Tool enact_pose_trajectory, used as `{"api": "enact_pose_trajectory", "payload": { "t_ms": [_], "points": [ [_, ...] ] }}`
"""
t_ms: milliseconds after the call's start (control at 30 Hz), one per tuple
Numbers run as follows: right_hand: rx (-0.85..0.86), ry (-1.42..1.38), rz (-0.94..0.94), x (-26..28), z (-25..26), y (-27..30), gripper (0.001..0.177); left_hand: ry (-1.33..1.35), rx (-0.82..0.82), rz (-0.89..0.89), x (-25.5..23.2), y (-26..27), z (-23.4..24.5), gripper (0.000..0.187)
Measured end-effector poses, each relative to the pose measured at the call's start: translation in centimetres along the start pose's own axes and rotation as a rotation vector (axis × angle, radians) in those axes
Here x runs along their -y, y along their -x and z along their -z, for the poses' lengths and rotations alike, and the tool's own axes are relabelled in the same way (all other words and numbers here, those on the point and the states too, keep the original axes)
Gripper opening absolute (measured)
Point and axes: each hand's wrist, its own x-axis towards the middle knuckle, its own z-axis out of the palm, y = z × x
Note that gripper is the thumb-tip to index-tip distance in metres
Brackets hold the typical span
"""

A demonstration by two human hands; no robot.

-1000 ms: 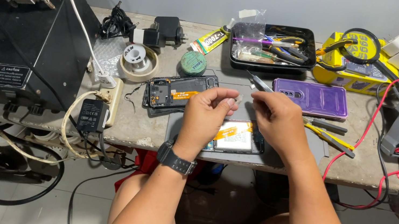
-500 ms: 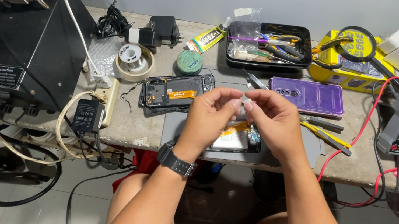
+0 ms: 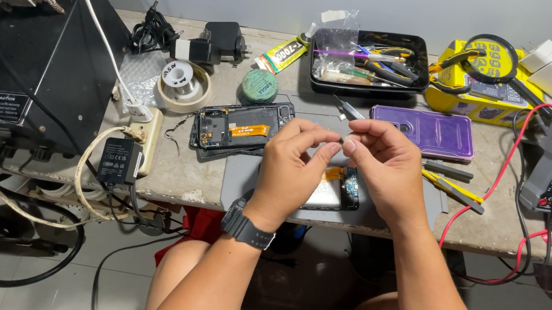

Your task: The person is repairing a disassembled smartphone. They use a small tool to carefully remove a protective film from the battery and then use a screwdriver to adjust components on the motherboard. The person handles the phone's internal parts with precision.

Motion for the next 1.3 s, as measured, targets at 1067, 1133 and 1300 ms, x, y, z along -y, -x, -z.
{"api": "enact_pose_trajectory", "payload": {
  "t_ms": [1067, 1133, 1300],
  "points": [
    [0.076, 0.105, -0.005, 2.9, 2.2, 1.1, 0.031, 0.042, -0.001, 0.028, -0.6, -0.3, 0.0, 0.016],
    [0.074, 0.137, -0.008, 3.9, 3.6, 1.3, 0.030, 0.059, 0.001, 0.039, -0.5, -0.4, 0.1, 0.016],
    [0.040, 0.528, -0.011, 5.7, 7.2, 2.9, 0.019, 0.077, 0.013, 0.077, -0.6, -0.4, 0.1, 0.018]
  ]
}}
